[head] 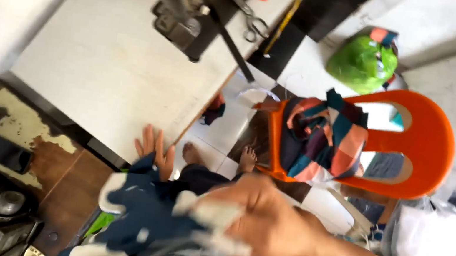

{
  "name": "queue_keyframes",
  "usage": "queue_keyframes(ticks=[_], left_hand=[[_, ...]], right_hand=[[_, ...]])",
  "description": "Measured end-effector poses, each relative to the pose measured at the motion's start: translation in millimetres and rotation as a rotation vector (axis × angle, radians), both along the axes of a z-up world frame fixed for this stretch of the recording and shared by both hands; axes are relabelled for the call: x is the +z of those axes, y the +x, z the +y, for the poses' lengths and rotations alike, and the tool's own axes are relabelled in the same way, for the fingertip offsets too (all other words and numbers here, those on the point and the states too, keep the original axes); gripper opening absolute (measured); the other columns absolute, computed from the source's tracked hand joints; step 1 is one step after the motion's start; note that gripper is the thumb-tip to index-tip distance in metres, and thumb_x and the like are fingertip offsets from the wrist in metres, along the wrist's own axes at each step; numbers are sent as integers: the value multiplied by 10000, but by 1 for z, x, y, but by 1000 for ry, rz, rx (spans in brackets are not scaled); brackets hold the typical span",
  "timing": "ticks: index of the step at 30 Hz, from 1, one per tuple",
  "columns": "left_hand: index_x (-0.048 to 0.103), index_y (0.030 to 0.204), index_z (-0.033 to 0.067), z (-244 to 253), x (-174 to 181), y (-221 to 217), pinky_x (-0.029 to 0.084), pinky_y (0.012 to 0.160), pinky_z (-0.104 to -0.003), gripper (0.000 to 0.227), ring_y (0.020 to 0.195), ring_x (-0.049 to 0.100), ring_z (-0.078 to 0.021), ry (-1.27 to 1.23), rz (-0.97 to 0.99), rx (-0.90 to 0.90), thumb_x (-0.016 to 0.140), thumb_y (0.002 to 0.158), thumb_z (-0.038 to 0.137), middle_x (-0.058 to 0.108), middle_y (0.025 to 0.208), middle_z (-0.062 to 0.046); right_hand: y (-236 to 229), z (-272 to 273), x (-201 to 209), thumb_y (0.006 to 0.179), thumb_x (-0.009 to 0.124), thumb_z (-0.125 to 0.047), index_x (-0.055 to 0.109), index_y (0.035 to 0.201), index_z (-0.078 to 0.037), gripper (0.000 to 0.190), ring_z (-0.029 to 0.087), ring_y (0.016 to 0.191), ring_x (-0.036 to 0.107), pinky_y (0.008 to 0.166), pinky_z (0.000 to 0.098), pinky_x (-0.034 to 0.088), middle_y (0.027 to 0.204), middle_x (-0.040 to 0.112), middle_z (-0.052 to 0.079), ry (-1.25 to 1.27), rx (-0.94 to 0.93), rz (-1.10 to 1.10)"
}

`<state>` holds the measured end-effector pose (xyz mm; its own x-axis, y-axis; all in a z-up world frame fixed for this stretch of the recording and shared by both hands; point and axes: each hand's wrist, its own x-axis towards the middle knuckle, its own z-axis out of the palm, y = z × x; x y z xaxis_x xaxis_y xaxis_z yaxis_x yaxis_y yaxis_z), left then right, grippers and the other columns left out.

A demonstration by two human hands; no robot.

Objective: A person measures fabric with a tape measure, cuts it with scissors, then unfolds and buttons a shirt to measure its dimensions.

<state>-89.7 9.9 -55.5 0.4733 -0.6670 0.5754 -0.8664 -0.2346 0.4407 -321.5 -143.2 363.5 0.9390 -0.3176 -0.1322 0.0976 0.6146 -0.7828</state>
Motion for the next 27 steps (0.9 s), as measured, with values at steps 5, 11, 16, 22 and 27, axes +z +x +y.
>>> queue_keyframes(ticks=[5, 11, 16, 22, 27], left_hand=[[616, 1346, 38, 26, 6, -34, 274, 1155, -582, 441, 1347, 512, -429, 223, 239, -22, 474, 1087, 366, 538, 1404, -267], [656, 1230, 9, 21, 1, 29, 408, 1019, -540, 344, 1150, 590, -407, 456, 586, 40, 555, 1053, 286, 597, 1182, -240], [686, 1143, -13, -24, -2, 67, 509, 917, -509, 274, 1002, 649, -392, 647, 885, 139, 616, 1027, 226, 641, 1015, -220], [772, 1006, 14, -98, 251, -2, 576, 873, -380, 202, 891, 696, -249, -131, 1565, 182, 794, 905, 186, 729, 934, -156], [749, 1035, -4, -146, 306, -60, 550, 902, -460, 191, 962, 729, -372, 216, 852, -727, 705, 921, 142, 740, 938, -241]], right_hand=[[-38, -20, -105, 950, 643, -189, 623, 844, -98, 141, 105, 656, 462, 584, 358, 420, 701, 561, 30, -367, -274, 487], [-52, -53, -184, 881, 636, -170, 843, 954, -176, 219, 100, 682, 628, 667, 316, 563, 702, 747, 20, -514, -548, 767], [-90, -100, -273, 890, 646, -214, 796, 970, -53, 234, 428, 799, 689, 701, 533, 500, 787, 704, 240, -814, -683, 995], [-200, -139, -349, 944, 660, -390, 801, 959, -175, 257, 296, 782, 678, 706, 473, 501, 767, 713, 107, -708, -842, 1243], [-118, -118, -176, 865, 818, -437, 617, 1443, -125, 686, 379, 1281, 588, 1078, 504, 456, 1374, 640, 153, -938, -417, 971]])
